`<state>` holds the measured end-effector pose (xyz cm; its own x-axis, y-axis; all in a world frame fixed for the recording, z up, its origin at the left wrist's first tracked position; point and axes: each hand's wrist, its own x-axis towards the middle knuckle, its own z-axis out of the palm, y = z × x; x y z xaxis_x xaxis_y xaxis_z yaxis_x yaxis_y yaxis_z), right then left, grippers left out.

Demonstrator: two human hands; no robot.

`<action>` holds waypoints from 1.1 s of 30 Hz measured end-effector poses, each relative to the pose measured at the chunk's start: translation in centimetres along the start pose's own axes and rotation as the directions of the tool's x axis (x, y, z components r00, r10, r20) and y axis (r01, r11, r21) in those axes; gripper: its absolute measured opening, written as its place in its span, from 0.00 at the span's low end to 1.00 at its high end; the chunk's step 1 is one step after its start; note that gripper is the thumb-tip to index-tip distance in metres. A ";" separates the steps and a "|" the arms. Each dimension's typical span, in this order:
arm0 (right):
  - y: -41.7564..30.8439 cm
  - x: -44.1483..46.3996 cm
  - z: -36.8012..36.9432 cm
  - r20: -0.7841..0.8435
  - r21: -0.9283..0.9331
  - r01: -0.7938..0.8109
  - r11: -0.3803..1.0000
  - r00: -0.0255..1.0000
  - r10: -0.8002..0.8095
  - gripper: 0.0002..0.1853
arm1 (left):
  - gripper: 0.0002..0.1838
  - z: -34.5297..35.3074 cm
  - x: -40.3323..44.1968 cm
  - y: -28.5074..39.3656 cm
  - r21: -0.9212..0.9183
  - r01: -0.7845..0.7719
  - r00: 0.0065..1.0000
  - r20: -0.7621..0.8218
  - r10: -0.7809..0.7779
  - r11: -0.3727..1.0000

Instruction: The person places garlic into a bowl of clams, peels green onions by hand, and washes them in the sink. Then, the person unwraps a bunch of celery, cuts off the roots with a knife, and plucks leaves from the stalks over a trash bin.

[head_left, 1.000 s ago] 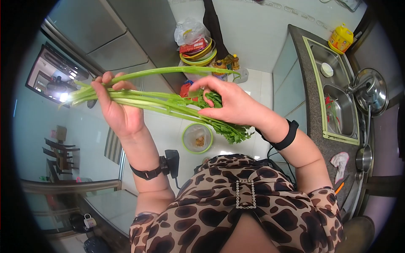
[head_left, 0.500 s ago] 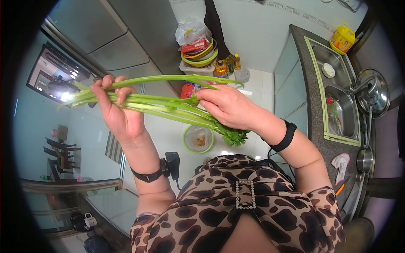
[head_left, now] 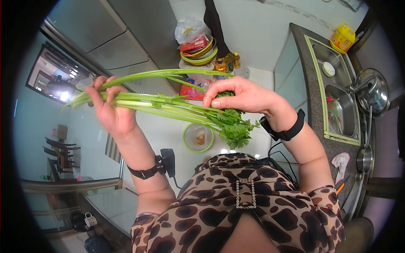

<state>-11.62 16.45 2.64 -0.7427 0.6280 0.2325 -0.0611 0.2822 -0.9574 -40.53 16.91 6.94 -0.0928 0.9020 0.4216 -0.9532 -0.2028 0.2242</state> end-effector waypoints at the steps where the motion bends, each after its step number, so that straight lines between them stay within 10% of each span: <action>1: -0.1 0.0 0.1 0.000 0.000 -0.001 1.000 1.000 0.001 0.09 | 0.08 -0.2 0.1 -0.2 -0.004 0.016 1.000 -0.008 -0.016 1.000; 5: -0.2 0.2 0.3 0.130 -0.081 -0.042 0.996 0.990 0.053 0.12 | 0.08 -0.8 0.6 -1.0 -0.048 0.089 0.996 -0.010 -0.090 0.995; 8: -0.3 0.0 0.8 0.235 0.257 -0.160 0.953 0.967 0.099 0.14 | 0.08 -1.2 0.8 -1.2 -0.093 0.139 0.990 0.011 -0.138 0.986; 33: -0.2 0.5 2.4 0.167 0.475 -0.214 0.853 0.974 0.152 0.11 | 0.08 -0.9 1.7 -0.8 -0.106 0.115 0.992 0.061 -0.109 0.988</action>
<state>-13.59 14.97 2.59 -0.8442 0.5334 0.0528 -0.2099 -0.2384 -0.9482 -40.17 18.95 6.65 0.0295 0.8939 0.4474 -0.9826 -0.0562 0.1770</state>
